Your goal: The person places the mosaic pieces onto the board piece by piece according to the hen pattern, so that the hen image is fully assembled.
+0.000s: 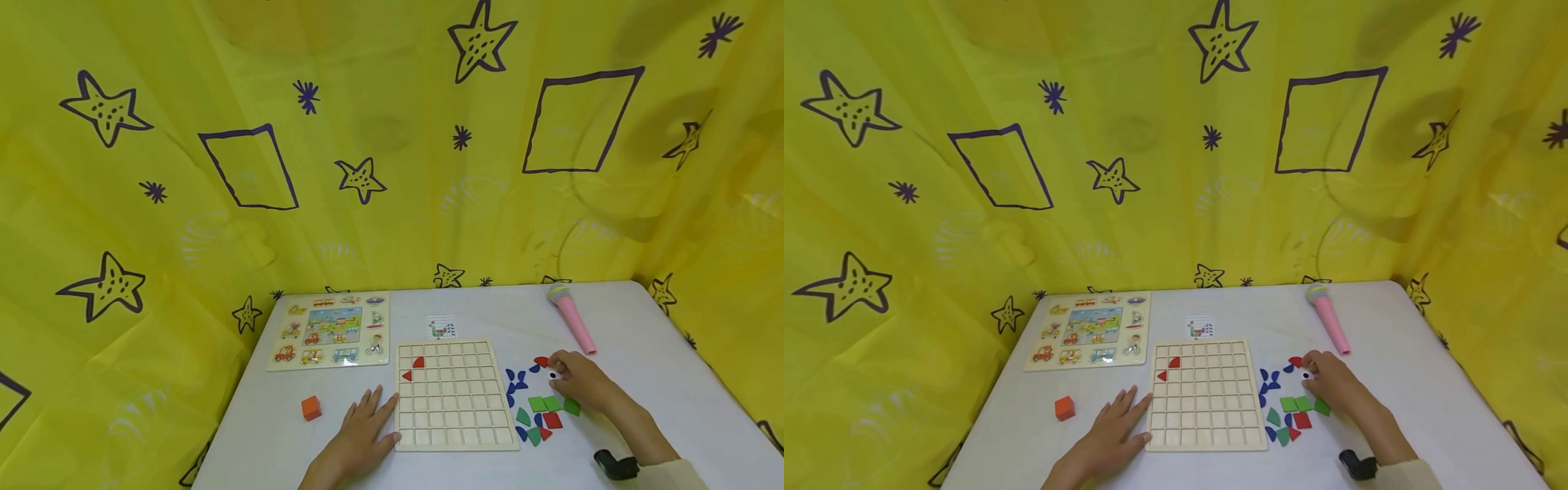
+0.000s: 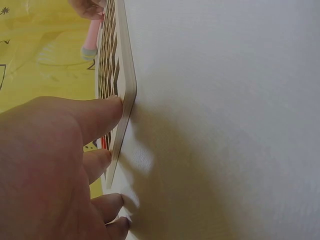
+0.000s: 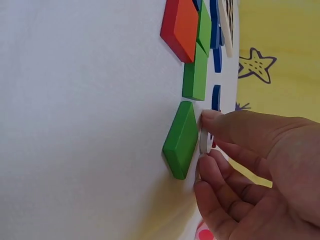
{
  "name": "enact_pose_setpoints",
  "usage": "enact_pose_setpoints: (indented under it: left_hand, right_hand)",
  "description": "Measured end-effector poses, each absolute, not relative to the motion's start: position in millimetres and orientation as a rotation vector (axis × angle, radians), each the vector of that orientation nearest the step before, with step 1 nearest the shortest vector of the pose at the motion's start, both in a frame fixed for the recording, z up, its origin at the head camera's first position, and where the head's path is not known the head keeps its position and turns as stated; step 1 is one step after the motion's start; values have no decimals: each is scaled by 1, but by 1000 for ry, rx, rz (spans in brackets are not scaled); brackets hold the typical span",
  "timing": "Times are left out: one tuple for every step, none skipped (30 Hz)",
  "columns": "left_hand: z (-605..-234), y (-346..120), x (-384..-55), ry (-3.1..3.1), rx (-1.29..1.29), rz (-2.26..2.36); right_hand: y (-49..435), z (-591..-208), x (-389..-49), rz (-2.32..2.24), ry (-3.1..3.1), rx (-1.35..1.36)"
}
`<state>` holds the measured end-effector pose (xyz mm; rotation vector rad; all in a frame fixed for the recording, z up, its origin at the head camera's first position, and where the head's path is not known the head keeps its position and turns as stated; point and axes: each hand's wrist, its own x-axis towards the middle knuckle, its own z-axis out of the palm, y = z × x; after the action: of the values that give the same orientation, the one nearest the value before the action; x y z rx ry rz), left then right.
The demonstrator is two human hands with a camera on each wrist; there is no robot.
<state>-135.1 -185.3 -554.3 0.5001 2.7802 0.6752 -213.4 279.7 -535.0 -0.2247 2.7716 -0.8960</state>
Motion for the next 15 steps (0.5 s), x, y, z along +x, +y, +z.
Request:
enact_pose_setpoints:
  left_hand:
    - [-554,-185,-135,2780,501,677]
    - [-554,-185,-135,2780,501,678]
    - [-554,-185,-135,2780,502,679]
    - [-554,-185,-135,2780,502,679]
    - [-553,-185,-135,2780,502,677]
    - [-553,-185,-135,2780,501,675]
    - [-553,-185,-135,2780,499,673]
    - [-553,-185,-135,2778,496,672]
    - [-553,-185,-135,2777,494,671]
    - [-553,-185,-135,2777,493,668]
    - [-553,-184,-135,2776,491,666]
    - [-553,-184,-135,2776,490,665]
    - [-553,-184,-135,2777,491,664]
    - [-553,-184,-135,2777,490,662]
    - [-554,-184,-135,2778,491,662]
  right_hand:
    - [280,-535,-214,-900,2771,-221]
    - [280,-536,-214,-903,2770,-219]
    - [280,-536,-214,-906,2770,-226]
    - [281,-536,-214,-908,2769,-236]
    - [281,-537,-213,-912,2768,-245]
    - [281,-537,-213,-915,2768,-258]
    - [280,-536,-212,-916,2768,-264]
    - [280,-536,-212,-921,2769,-277]
    - [278,-535,-212,-925,2770,-284]
    - [276,-535,-211,-929,2774,-291]
    - [273,-534,-211,-931,2784,-292]
    - [270,-533,-212,-936,2795,-302]
    - [266,-532,-212,-945,2805,-308]
    - [262,-531,-212,-957,2815,-318]
    - [258,-529,-212,-973,2828,-325]
